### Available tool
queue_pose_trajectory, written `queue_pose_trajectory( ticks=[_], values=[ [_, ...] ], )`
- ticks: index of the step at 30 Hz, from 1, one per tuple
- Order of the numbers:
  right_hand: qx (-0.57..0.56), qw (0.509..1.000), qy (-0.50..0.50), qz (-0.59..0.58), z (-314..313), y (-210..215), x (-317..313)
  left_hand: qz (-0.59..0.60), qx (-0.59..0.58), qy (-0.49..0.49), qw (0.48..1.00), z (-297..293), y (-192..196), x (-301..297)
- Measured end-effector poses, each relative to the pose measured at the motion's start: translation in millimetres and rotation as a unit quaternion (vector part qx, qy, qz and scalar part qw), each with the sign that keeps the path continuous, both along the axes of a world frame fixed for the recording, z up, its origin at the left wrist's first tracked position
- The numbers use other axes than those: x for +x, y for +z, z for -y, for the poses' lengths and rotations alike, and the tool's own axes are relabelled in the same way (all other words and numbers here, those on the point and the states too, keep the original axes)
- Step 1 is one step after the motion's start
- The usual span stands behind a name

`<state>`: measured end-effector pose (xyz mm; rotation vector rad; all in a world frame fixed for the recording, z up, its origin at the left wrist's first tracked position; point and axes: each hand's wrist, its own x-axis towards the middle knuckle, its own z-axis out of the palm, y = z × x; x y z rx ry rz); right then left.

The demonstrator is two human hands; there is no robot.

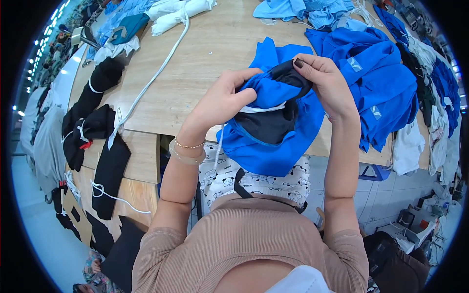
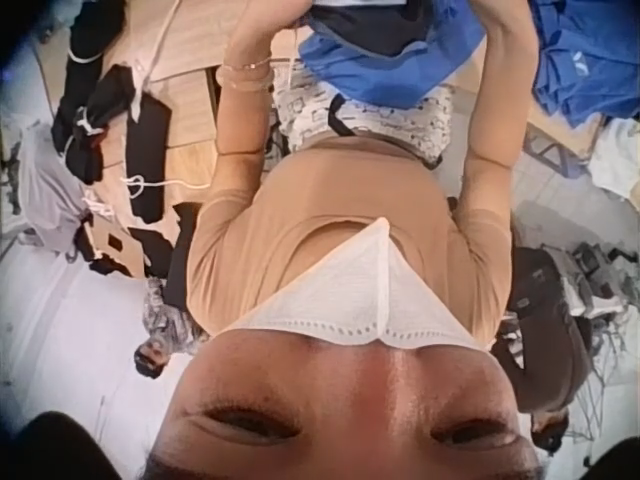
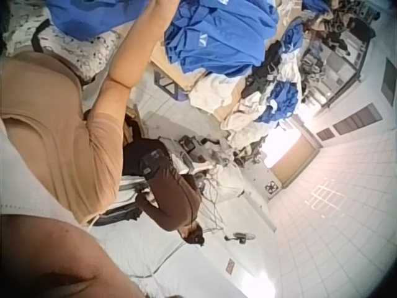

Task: Trimming loose threads and inspecting blue athletic shorts at a garment factory.

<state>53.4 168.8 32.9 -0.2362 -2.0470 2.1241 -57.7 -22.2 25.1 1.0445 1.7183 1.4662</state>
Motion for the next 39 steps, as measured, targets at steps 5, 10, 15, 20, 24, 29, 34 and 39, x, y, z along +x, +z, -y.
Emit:
queue_pose_trajectory(
  ticks=[5,10,15,20,24,29,34,39],
  values=[
    [-0.138,0.99,0.032,-0.019,0.8,-4.8,-1.5,0.017,0.02,-0.02,0.999,-6.7,4.8,9.3],
    [-0.17,0.985,-0.035,-0.002,8.5,-3.6,-3.0,0.037,0.063,-0.024,0.997,-6.7,-3.2,11.0],
    [-0.116,0.991,-0.041,-0.043,6.8,-3.4,0.0,0.03,0.028,-0.02,0.999,-5.0,1.8,7.7],
    [0.074,0.992,-0.076,-0.073,14.2,11.8,7.8,0.008,0.047,0.034,0.998,-5.9,0.5,8.1],
    [0.29,0.934,-0.103,-0.184,27.9,20.0,22.0,-0.064,0.13,0.128,0.981,-11.2,-9.9,3.0],
    [0.394,0.903,-0.092,-0.141,45.8,18.6,38.1,-0.058,0.177,0.166,0.968,-14.2,-5.8,2.0],
    [0.207,0.966,-0.052,-0.147,18.1,14.8,43.2,-0.068,0.238,0.15,0.957,-13.6,1.3,2.6],
    [0.196,0.967,0.074,-0.147,-17.4,20.0,-4.3,-0.084,0.254,0.021,0.963,-12.3,12.2,9.6]
  ],
)
